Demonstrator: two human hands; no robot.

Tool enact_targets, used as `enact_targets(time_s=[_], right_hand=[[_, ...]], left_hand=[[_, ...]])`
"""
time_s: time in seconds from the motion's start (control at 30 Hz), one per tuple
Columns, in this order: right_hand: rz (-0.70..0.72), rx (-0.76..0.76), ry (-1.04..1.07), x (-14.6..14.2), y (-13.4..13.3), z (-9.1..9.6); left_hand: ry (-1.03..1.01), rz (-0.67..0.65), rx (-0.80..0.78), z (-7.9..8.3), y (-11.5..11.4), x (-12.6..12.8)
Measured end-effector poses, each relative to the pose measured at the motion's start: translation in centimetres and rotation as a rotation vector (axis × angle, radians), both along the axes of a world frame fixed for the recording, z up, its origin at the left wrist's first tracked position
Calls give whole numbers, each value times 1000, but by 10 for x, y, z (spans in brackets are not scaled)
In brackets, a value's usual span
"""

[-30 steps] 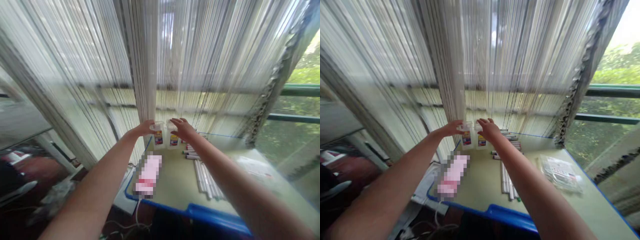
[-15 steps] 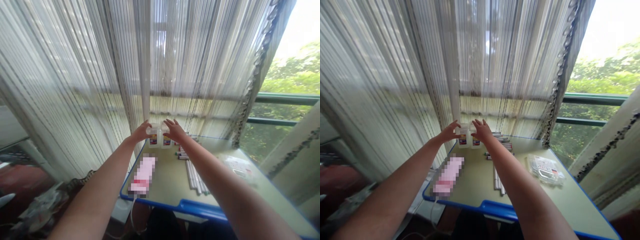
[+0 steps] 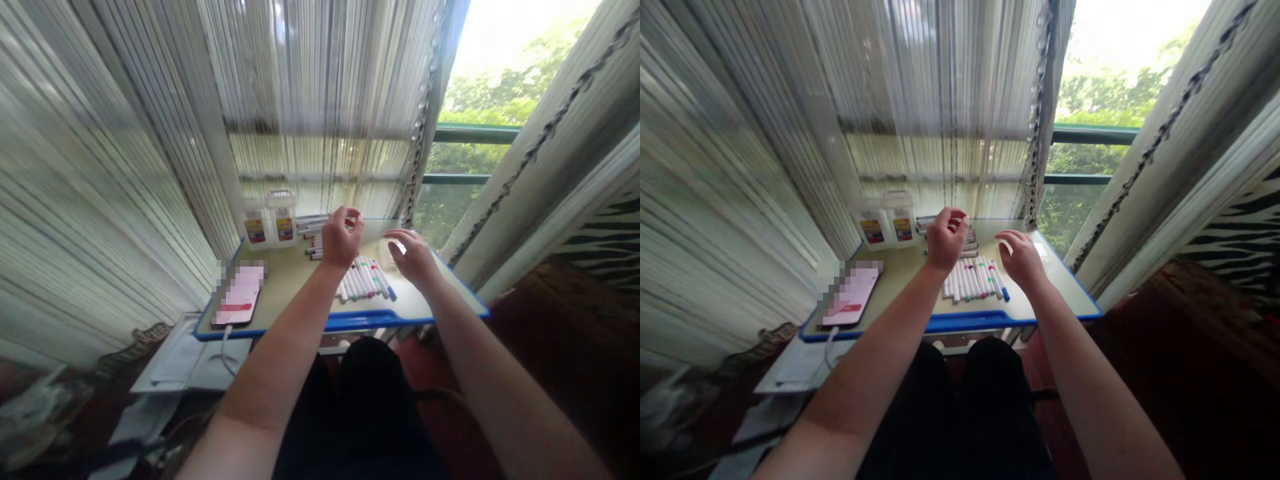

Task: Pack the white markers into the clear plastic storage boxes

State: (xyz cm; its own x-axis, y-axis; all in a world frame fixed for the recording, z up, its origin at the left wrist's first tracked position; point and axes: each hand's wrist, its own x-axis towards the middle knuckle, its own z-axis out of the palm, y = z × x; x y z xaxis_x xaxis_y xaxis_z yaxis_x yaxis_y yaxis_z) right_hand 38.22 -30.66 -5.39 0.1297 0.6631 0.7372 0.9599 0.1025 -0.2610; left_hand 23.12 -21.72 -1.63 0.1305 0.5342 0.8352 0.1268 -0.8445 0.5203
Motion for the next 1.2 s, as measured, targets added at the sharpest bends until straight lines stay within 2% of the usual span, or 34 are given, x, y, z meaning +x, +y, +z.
enact_targets(time_s=[0.13,0.2,0.27,0.37,0.5,0.57,0.63,0.73,0.87,0.97,1.07,1.2], right_hand=[[-62,-113,-77,42,-47,-48],[-109,-145,-97,54,-55,-67],[-182,-177,-83,61,-55,-78],[-272,-274,-45,65,-52,-81],[-311,-307,-51,58,-53,-77],[-306,-271,-74,54,-53,-78],[-297,-236,-81,51,-54,-79],[-289,-150,-53,52,-54,-82],[-246,-51,16,60,-53,-86],[-200,-6,64,66,-52,-89],[-184,67,124,72,-55,-91],[-166,184,169,72,-60,-90]], left_hand=[[103,-45,-26,-38,-27,16],[226,-131,-8,-49,-35,22],[353,-178,25,-55,-38,25],[485,-86,79,-57,-34,17],[528,133,79,-63,-21,-17],[503,153,95,-68,-19,-30],[468,153,119,-71,-23,-32],[458,94,153,-68,-37,-12],[517,-17,233,-61,-52,33],[577,15,309,-65,-53,56],[620,39,353,-78,-53,63],[706,-7,408,-91,-57,63]])
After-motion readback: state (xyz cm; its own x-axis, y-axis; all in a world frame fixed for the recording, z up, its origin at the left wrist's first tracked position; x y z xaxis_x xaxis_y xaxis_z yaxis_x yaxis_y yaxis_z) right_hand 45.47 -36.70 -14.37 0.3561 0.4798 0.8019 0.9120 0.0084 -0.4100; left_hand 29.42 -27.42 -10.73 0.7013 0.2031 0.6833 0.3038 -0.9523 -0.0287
